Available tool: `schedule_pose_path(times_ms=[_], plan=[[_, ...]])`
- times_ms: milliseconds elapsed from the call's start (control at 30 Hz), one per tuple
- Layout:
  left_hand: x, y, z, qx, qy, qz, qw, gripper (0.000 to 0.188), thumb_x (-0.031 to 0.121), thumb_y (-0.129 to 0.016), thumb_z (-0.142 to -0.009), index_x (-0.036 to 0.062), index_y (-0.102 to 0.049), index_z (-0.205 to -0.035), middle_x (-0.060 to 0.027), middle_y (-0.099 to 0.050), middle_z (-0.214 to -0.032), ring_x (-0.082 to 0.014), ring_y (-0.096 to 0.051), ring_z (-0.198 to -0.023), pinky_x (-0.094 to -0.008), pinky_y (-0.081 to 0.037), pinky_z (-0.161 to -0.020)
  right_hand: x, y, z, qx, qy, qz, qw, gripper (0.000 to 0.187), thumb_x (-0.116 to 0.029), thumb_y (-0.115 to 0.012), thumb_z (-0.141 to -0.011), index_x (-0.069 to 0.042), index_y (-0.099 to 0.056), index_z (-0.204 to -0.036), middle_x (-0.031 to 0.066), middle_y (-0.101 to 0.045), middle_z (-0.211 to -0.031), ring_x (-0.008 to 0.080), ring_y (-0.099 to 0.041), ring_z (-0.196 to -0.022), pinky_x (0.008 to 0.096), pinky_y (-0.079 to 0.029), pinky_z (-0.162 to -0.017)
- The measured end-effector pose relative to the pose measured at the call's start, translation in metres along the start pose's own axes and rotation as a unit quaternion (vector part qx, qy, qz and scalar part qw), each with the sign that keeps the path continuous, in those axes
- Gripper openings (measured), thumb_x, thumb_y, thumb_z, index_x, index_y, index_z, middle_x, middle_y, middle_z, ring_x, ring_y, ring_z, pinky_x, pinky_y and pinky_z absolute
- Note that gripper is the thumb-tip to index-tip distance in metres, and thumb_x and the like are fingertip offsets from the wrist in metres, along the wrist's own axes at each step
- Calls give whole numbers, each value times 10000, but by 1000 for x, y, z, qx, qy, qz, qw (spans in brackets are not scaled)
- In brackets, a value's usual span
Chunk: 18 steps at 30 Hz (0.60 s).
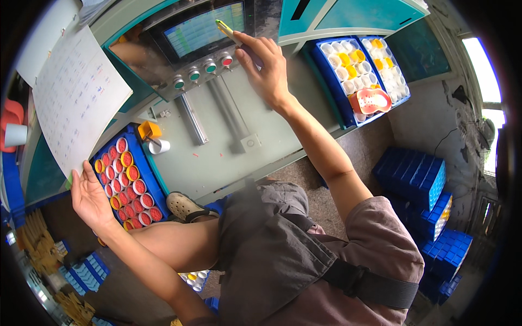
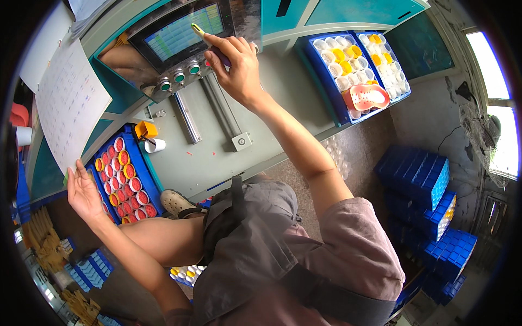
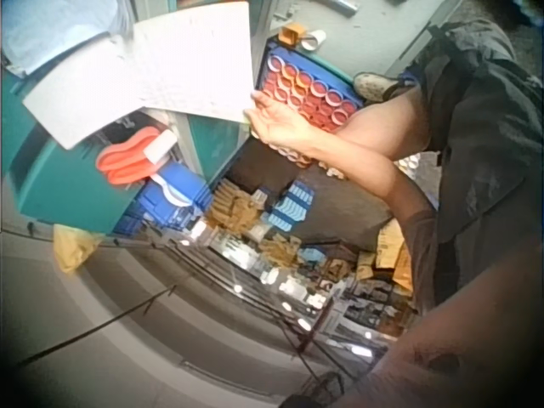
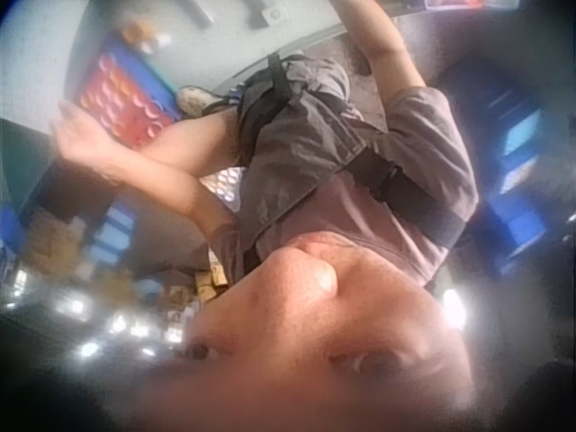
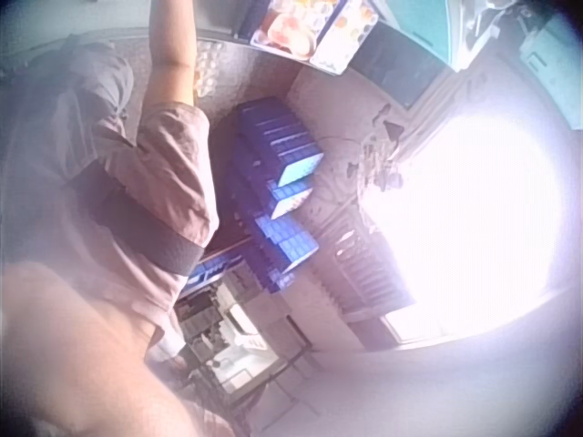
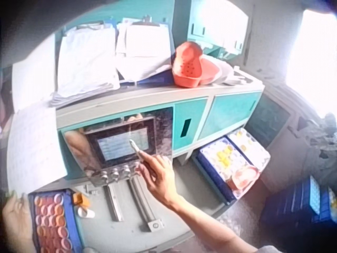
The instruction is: The person records a document, operates a machine control panel, and moves trays of red pellets. They then weigh red pellets on a digital scale, transfer them between cups, and place a filled yellow cup into a crate.
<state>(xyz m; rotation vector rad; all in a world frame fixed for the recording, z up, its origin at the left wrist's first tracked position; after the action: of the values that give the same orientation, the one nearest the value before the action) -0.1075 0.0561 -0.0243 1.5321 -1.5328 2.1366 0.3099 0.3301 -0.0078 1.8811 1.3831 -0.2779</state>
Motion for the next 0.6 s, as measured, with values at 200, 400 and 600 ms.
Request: schedule_pose_path(times_ms=[200,400,600], plan=[[-1,-13,2,-25,-6,-28,999,295,49,-490,-1051,-124,-532,-1286,-211,-639,-1272,-260,-637,-1149,-364,-546,-1006,-10,-4,-5,10,36,14,999,344,-187,-698,-939,-106,-688,-1274,68,-656,-892,235,-585,-853,353,-456,-839],[-2,-17,6,-25,0,-56,998,278,74,-504,-1053,-73,-568,-1280,-192,-649,-1273,-245,-638,-1147,-327,-539,-893,-10,-6,-4,8,39,16,999,342,-173,-698,-933,-91,-688,-1265,70,-652,-889,242,-581,-850,357,-456,-840],[-2,-14,5,-10,-2,-60,998,269,77,-509,-1051,-74,-582,-1261,-183,-650,-1271,-243,-630,-1158,-346,-530,-967,-9,-4,-1,9,35,13,999,343,-163,-695,-933,-87,-685,-1267,75,-652,-896,244,-581,-849,357,-453,-839]])
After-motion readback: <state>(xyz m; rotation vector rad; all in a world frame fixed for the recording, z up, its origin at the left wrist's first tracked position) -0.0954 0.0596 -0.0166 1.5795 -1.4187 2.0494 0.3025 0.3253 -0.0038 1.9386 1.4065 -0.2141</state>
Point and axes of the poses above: each hand's wrist, its own z-axis away from the middle knuckle, its own y-axis out of the back of the hand, x = y × z, the point moved 10 cm from there along -z, towards the middle knuckle
